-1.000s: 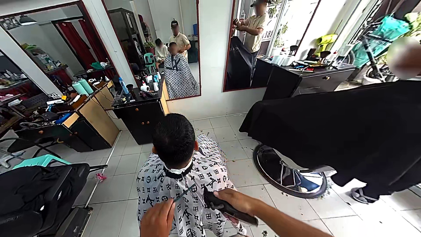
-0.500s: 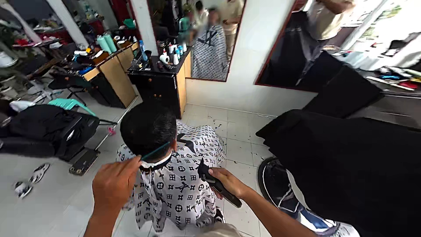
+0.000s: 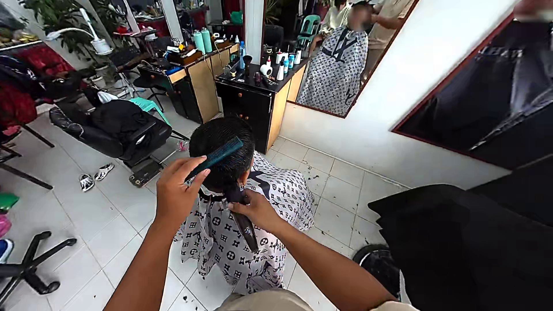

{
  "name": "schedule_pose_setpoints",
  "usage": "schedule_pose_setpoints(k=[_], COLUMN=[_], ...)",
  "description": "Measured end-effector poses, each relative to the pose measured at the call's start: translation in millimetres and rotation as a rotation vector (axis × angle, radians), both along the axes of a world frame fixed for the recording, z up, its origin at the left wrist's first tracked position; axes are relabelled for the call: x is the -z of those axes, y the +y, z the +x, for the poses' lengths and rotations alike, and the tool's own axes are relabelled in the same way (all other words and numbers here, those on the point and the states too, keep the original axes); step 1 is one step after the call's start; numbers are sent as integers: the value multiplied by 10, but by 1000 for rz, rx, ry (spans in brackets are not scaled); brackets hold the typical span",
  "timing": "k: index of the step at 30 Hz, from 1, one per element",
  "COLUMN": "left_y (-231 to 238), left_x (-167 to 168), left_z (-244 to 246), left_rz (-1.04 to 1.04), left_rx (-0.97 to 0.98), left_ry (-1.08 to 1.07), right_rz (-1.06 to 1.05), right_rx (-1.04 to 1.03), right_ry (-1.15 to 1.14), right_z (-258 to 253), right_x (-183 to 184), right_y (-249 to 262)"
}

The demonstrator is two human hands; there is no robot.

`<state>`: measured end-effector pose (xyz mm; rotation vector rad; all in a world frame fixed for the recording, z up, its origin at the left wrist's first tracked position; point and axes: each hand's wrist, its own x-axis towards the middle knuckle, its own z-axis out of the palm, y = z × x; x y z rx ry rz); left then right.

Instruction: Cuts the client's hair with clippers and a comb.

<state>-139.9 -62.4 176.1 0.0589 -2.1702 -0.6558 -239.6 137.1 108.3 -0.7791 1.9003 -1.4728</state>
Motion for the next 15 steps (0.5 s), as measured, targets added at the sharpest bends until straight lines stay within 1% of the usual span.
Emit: schedule_pose_setpoints(k=[2, 6, 11, 15], left_y=[-26, -92, -77, -50], left_x=[3, 16, 1, 43], left_z=[-24, -46, -44, -44], left_rz=[14, 3, -65, -95], left_rx=[-10, 4, -10, -29], left_ry=[6, 1, -21, -48], right_rz=[-19, -206, -144, -307], right_rx=[24, 83, 60, 56], right_ry=[-27, -121, -209, -197], right_z=[2, 77, 71, 46], right_x=[-34, -228, -231, -364], right_y=[-32, -87, -37, -33])
